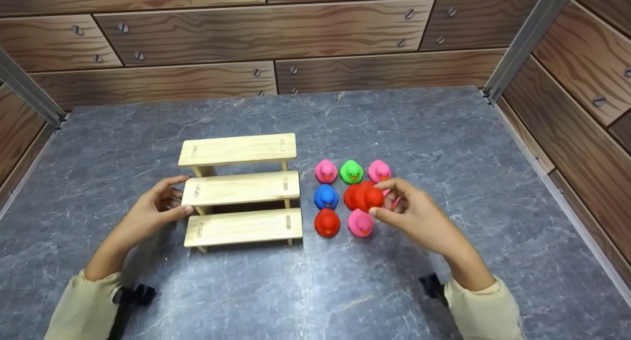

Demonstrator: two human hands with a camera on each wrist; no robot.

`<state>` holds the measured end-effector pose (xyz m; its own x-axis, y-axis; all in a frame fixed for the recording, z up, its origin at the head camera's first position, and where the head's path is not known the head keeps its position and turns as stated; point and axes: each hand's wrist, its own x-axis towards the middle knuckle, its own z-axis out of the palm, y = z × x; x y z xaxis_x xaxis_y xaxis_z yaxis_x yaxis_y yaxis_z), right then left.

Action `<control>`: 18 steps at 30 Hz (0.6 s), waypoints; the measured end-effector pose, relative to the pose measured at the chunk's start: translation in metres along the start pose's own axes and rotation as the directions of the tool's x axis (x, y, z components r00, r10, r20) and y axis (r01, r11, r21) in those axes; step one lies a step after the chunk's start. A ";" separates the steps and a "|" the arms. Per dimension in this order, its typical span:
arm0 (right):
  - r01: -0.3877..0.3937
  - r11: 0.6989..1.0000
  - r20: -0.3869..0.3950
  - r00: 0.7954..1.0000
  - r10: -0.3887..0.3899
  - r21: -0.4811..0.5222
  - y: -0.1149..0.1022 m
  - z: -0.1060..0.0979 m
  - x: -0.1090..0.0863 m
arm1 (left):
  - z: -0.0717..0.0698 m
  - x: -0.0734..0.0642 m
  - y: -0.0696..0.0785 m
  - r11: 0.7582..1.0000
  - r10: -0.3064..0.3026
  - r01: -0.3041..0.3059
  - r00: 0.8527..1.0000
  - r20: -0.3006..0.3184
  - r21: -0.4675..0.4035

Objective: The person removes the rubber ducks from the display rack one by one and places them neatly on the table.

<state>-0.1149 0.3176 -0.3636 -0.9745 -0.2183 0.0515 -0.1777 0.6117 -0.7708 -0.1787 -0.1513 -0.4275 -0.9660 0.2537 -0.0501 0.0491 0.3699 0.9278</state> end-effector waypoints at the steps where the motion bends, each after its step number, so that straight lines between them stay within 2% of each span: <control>1: -0.008 1.000 0.005 1.000 0.008 -0.009 0.001 -0.001 0.001 | 0.000 0.000 0.000 1.000 0.001 -0.001 1.000 -0.001 -0.001; 18: -0.040 0.996 0.101 0.994 0.047 -0.075 0.017 -0.011 0.003 | 0.000 0.000 0.000 1.000 0.007 -0.007 1.000 -0.001 0.005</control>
<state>-0.1225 0.3361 -0.3693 -0.9630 -0.2650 -0.0496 -0.1485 0.6752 -0.7226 -0.1784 -0.1518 -0.4276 -0.9660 0.2551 -0.0429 0.0571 0.3723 0.9264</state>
